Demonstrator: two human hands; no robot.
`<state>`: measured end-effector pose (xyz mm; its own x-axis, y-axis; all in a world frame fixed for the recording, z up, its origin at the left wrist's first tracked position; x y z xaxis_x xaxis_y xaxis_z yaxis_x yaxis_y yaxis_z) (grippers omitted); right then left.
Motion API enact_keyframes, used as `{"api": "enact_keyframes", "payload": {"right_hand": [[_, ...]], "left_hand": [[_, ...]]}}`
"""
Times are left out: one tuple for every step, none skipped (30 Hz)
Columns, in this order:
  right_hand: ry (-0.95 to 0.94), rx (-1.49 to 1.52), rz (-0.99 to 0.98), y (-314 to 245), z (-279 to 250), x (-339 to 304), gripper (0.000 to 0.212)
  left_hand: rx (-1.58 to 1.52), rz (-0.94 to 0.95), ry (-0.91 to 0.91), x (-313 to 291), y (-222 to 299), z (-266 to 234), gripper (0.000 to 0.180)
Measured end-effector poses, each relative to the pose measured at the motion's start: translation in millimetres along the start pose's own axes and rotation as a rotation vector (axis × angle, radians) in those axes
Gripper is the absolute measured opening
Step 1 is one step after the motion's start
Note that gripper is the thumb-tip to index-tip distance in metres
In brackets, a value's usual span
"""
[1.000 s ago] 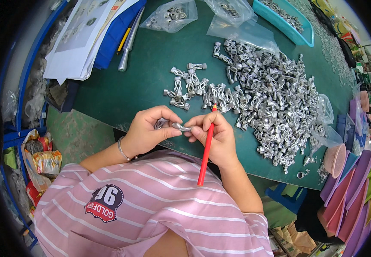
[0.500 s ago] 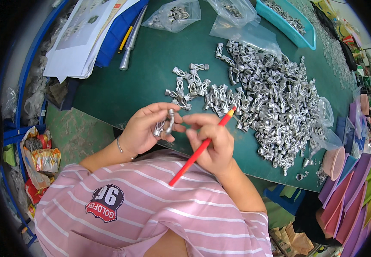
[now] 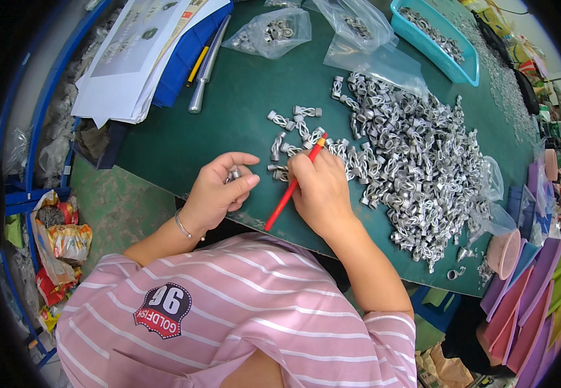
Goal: The person holds small metal parts and uses a red tool to insert components or check fittings. The person picks up several parts from a large pile on the table, handles them individually to join them, and sets them back down.
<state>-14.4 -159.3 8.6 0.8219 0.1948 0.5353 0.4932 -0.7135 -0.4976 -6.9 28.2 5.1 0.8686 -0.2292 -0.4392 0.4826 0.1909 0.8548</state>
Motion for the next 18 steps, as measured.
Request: {"api": "enact_keyframes", "payload": {"right_hand": [[0.006, 0.017, 0.017, -0.4, -2.6, -3.1, 0.028], [0.026, 0.042, 0.011, -2.9, -7.1, -4.0, 0.03], [0.062, 0.086, 0.024, -4.9, -8.8, -7.3, 0.03], [0.098, 0.129, 0.037, -7.3, -10.1, -10.9, 0.03], [0.137, 0.175, 0.053, -10.0, -11.1, -15.5, 0.031], [0.13, 0.227, 0.058, -13.9, -14.0, -18.2, 0.031], [0.143, 0.288, 0.089, -14.8, -14.6, -21.8, 0.03], [0.158, 0.35, 0.12, -15.3, -14.8, -24.4, 0.03], [0.173, 0.412, 0.151, -15.8, -15.1, -27.3, 0.03], [0.169, 0.533, 0.258, -15.9, -15.2, -31.3, 0.027], [0.159, 0.732, 0.443, -17.2, -15.6, -34.2, 0.026], [0.145, 0.93, 0.629, -19.4, -16.1, -36.9, 0.025], [0.129, 1.126, 0.818, -20.4, -15.5, -39.0, 0.024], [0.1, 1.216, 0.825, -18.1, -16.4, -41.3, 0.022], [0.13, 1.266, 0.788, -16.8, -13.9, -43.7, 0.022], [0.161, 1.315, 0.75, -15.0, -9.8, -46.7, 0.023], [0.189, 1.363, 0.711, -13.3, -6.0, -49.3, 0.023], [0.214, 1.332, 0.681, -11.9, -3.3, -51.0, 0.024]], "left_hand": [[0.058, 0.002, -0.028, 0.4, -0.8, 1.5, 0.025], [0.115, 0.004, -0.057, 1.0, -1.4, 3.1, 0.028], [0.16, 0.008, -0.075, 2.0, -3.2, 5.0, 0.028], [0.204, 0.013, -0.093, 3.3, -5.8, 7.1, 0.027], [0.252, 0.016, -0.11, 3.7, -7.9, 8.2, 0.027], [0.28, -0.006, -0.123, 3.8, -6.9, 9.2, 0.021], [0.306, 0.032, -0.123, 2.4, -5.5, 9.7, 0.02], [0.334, 0.071, -0.123, 1.2, -3.1, 9.8, 0.019], [0.362, 0.109, -0.123, 0.4, -2.1, 10.1, 0.018], [0.357, 0.198, -0.128, 0.0, -2.2, 10.6, 0.019], [0.35, 0.288, -0.131, -0.7, -3.2, 10.2, 0.02], [0.342, 0.378, -0.133, -1.5, -3.7, 10.0, 0.02], [0.346, 0.382, -0.153, -2.7, -3.4, 9.7, 0.021], [0.351, 0.386, -0.178, -3.6, -1.3, 9.9, 0.021], [0.356, 0.389, -0.203, -4.6, 0.9, 10.4, 0.022], [0.34, 0.441, -0.229, -6.2, 3.3, 12.5, 0.023], [0.323, 0.493, -0.254, -8.1, 5.6, 15.6, 0.023], [0.305, 0.544, -0.28, -9.7, 7.6, 18.0, 0.024]]}}
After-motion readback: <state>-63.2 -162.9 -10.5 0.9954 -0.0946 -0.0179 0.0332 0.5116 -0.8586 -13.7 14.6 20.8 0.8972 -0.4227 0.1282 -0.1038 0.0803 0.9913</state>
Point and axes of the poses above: each hand's wrist, its own x-axis towards the middle knuckle, its own z-axis out of the palm, y = z × x, the point moved 1 cm from there along x, towards the middle knuckle, and after that the axes turned 8 degrees about y, right-handed, at the moved point
